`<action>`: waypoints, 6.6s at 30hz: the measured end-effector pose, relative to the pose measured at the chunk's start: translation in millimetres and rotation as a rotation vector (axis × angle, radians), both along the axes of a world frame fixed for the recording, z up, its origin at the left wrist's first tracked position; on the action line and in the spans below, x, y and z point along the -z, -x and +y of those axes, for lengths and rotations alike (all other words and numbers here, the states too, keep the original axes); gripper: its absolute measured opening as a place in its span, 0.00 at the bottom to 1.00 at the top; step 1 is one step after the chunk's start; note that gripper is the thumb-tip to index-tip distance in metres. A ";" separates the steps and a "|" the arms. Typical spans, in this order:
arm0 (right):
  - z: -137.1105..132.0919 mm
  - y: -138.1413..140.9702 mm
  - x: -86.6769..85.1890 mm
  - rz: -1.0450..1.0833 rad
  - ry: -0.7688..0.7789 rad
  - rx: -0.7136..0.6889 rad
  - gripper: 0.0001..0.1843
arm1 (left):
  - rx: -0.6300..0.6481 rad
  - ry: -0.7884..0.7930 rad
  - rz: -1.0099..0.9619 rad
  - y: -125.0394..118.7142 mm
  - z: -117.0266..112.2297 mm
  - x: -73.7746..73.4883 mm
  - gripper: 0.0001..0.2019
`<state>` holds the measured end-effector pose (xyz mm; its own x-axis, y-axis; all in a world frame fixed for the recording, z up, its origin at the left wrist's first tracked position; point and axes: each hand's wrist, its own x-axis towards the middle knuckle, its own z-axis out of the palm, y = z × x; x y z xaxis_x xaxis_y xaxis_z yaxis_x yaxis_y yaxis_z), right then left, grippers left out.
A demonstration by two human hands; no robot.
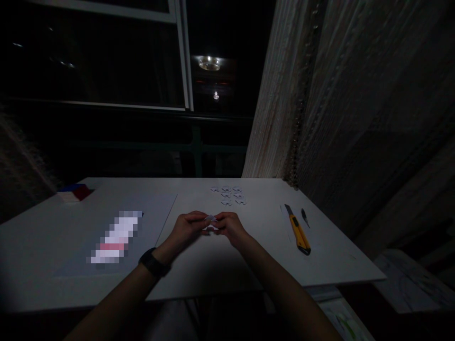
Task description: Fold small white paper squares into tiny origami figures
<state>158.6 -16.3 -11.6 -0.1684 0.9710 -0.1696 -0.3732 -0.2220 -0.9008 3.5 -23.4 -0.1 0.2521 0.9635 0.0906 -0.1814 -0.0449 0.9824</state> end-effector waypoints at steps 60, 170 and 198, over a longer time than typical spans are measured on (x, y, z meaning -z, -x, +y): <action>-2.9 -0.1 2.8 0.039 -0.110 -0.061 0.13 | 0.061 0.108 -0.179 6.9 1.8 2.5 0.14; -7.1 9.4 -14.5 -1.097 -1.137 0.197 0.06 | -0.167 -0.505 0.854 8.3 -7.3 -4.7 0.15; 11.5 30.3 13.5 -0.627 -0.570 0.084 0.10 | -0.088 -0.310 0.407 8.9 5.9 8.8 0.15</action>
<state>128.3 -4.8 -25.1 -0.1298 0.9414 0.3112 0.2372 0.3342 -0.9122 -5.4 -17.5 -8.9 0.2455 0.9259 0.2871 0.2299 -0.3433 0.9107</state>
